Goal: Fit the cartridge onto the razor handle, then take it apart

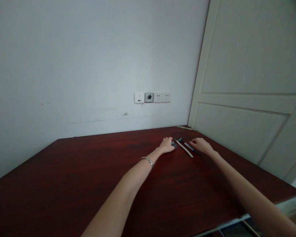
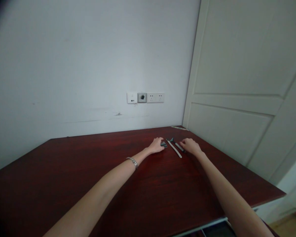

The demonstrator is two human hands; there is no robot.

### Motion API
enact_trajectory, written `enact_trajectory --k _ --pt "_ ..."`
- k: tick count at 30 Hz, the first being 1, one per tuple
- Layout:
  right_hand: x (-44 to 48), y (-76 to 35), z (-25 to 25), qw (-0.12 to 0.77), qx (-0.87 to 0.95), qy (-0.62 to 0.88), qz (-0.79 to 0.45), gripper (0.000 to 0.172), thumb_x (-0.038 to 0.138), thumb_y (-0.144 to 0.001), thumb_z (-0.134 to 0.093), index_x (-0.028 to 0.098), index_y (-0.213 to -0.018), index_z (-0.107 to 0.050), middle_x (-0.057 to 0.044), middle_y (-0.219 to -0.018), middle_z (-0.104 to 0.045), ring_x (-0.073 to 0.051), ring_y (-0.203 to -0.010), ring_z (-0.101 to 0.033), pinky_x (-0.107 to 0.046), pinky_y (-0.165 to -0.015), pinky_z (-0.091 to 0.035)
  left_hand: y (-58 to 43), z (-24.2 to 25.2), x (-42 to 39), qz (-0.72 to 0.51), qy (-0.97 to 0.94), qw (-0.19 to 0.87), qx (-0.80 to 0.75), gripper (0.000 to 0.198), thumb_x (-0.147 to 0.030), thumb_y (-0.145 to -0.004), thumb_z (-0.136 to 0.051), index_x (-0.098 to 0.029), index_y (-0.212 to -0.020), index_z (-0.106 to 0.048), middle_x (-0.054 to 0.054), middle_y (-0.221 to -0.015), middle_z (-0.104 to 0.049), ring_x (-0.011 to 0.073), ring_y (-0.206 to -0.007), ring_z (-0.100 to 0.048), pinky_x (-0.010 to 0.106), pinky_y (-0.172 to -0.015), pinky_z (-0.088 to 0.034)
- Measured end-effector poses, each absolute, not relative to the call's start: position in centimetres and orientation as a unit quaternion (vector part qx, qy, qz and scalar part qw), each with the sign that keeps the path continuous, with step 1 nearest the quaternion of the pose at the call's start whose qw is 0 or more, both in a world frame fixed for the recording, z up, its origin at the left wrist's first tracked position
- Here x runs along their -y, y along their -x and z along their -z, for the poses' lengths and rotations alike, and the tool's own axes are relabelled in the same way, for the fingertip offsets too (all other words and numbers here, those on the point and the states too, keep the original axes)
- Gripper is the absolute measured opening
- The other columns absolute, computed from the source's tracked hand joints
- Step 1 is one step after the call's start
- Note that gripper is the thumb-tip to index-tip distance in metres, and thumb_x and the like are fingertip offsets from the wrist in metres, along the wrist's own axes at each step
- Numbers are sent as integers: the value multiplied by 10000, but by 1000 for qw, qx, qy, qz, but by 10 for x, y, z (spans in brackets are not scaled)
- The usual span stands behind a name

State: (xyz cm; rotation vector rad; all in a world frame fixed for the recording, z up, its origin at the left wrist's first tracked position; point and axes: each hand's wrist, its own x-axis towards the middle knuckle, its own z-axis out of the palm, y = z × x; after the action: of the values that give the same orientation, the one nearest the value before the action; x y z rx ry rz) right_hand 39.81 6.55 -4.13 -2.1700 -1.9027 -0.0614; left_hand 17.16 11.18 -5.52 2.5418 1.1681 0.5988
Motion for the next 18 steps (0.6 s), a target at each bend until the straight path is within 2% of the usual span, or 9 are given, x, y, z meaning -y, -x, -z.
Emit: enact_trajectory --k 10,18 --pt "-67 -391 34 122 658 743 12 375 445 -789 -422 213 -938 -677 -96 -956 -666 -247 -904 -608 -287 -678 -428 -199 68 -122 -192 -885 134 -403 466 -238 -686 -572 -124 -1121 -446 166 -1121 -506 292 -1068 -466 358 -867 -394" --pt "-81 -386 43 109 660 743 -19 333 431 -726 -524 206 -920 -674 -87 -944 -666 -224 -882 -611 -281 -687 -438 -203 70 -124 -182 -881 127 -418 471 -267 -675 -593 -161 -1108 -438 126 -1136 -511 278 -1060 -479 348 -868 -397"
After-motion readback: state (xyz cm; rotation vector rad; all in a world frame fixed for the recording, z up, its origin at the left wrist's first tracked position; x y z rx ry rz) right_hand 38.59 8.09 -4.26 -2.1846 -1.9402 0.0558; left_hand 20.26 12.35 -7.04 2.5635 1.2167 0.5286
